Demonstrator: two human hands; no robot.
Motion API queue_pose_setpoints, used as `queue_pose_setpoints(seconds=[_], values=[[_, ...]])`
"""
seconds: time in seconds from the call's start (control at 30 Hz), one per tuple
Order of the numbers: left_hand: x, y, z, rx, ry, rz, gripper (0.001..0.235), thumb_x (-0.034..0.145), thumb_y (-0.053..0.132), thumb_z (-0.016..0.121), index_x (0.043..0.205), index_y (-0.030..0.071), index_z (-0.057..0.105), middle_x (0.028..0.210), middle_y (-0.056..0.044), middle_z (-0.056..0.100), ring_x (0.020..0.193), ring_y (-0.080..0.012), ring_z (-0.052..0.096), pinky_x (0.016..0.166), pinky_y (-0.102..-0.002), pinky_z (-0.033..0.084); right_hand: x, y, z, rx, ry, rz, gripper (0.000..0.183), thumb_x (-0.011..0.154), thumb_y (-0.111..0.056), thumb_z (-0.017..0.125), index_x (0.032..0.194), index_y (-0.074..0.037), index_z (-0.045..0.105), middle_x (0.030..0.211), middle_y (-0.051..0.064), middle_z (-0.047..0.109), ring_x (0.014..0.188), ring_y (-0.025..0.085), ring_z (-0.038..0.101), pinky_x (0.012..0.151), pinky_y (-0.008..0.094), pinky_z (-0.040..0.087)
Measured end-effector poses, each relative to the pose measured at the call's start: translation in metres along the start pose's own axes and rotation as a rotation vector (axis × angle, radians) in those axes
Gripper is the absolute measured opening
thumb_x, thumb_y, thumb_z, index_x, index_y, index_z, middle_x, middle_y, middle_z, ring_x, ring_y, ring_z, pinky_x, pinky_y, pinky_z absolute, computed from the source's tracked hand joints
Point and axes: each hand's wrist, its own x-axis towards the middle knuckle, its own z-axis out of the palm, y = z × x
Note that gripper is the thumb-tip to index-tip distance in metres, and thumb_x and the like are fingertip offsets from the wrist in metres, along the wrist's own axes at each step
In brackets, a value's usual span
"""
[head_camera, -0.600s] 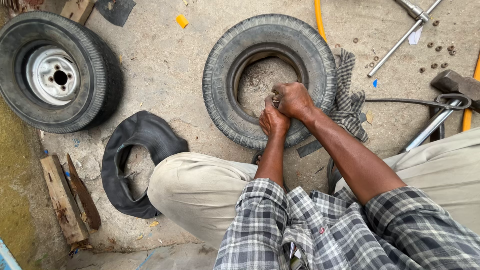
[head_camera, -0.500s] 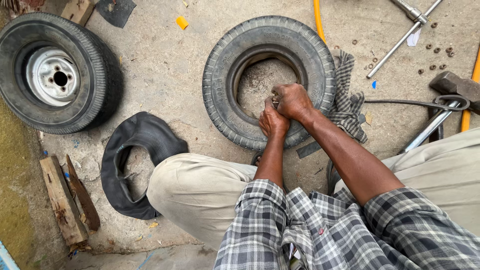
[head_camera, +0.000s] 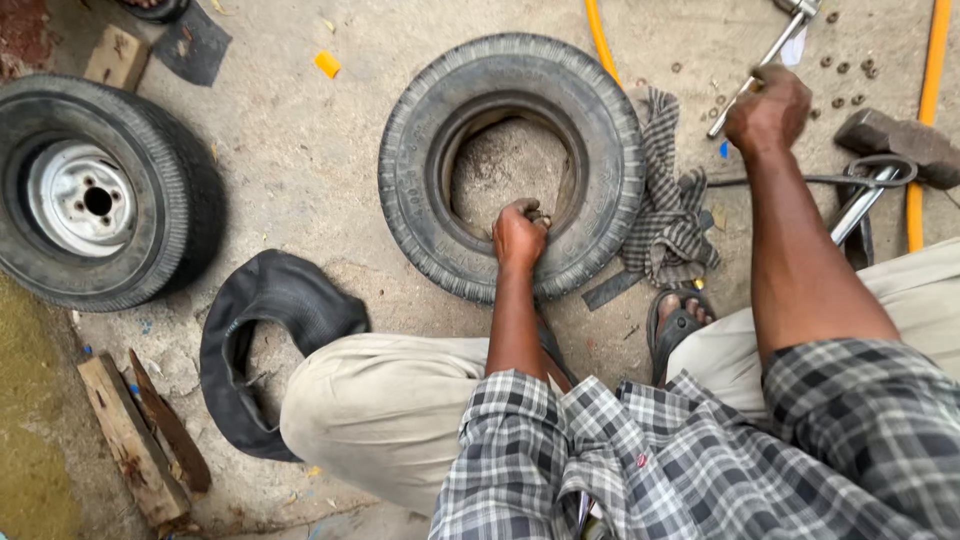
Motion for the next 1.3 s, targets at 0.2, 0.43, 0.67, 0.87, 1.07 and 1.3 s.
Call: queue_pose_setpoints(seconds=[0.2, 0.43, 0.67, 0.87, 1.07, 1.3], values=[[0.013, 0.002, 0.006, 0.196, -0.119, -0.188, 0.036, 0.082, 0.008, 0.073, 0.108, 0.03, 0.085, 0.12, -0.004, 0.077, 0.11, -0.0254, 0.072, 0.098, -0.038, 0.051, -0.003, 0.036, -0.001, 0.062, 0.136, 0.358, 0.018, 0.095, -0.006, 0.062, 0.111, -0.007, 0.071, 0.094, 0.008, 0.065, 0.081, 0.017, 0.055, 0.072, 0.032, 0.047], [0.017, 0.004, 0.009, 0.2, -0.237, -0.255, 0.019, 0.086, 0.022, 0.077, 0.104, 0.026, 0.079, 0.109, 0.001, 0.08, 0.099, -0.0184, 0.074, 0.09, -0.038, 0.054, -0.081, -0.023, 0.071, -0.376, -0.15, -0.748, 0.028, 0.103, -0.017, 0.075, 0.131, -0.016, 0.07, 0.123, 0.012, 0.057, 0.121, 0.028, 0.054, 0.111, 0.042, 0.051], [0.015, 0.003, 0.013, 0.174, -0.258, -0.189, 0.018, 0.086, 0.019, 0.078, 0.104, 0.022, 0.078, 0.111, -0.003, 0.078, 0.101, -0.0191, 0.07, 0.096, -0.041, 0.05, -0.143, -0.044, 0.118, -0.713, -0.351, -0.639, 0.14, 0.068, -0.033, 0.089, 0.167, -0.015, -0.009, 0.164, 0.037, -0.015, 0.151, 0.056, -0.014, 0.115, 0.085, 0.0], [0.015, 0.008, 0.001, 0.171, -0.359, -0.202, 0.024, 0.088, 0.014, 0.074, 0.11, 0.024, 0.079, 0.117, -0.005, 0.078, 0.103, -0.0214, 0.072, 0.099, -0.04, 0.053, -0.132, -0.018, 0.146, -0.898, -0.148, -0.758, 0.137, 0.071, -0.014, 0.082, 0.168, -0.011, -0.013, 0.161, 0.041, -0.023, 0.148, 0.059, -0.022, 0.103, 0.087, 0.002], [0.032, 0.017, -0.007, 0.139, -0.42, -0.138, 0.039, 0.086, 0.005, 0.07, 0.119, 0.025, 0.076, 0.126, -0.006, 0.073, 0.103, -0.0191, 0.071, 0.096, -0.035, 0.055, -0.144, -0.054, 0.136, -0.867, -0.202, -0.595, 0.125, 0.081, -0.026, 0.082, 0.166, -0.01, -0.008, 0.163, 0.037, -0.014, 0.149, 0.057, -0.01, 0.111, 0.079, 0.009], [0.051, -0.004, 0.024, -0.035, -0.612, -0.139, 0.05, 0.084, -0.009, 0.061, 0.122, 0.021, 0.075, 0.133, -0.004, 0.069, 0.102, -0.0125, 0.071, 0.091, -0.03, 0.057, -0.043, -0.086, 0.11, -0.271, -0.207, -0.345, 0.07, 0.104, -0.032, 0.07, 0.159, -0.002, 0.038, 0.155, 0.024, 0.046, 0.144, 0.034, 0.046, 0.121, 0.049, 0.041]])
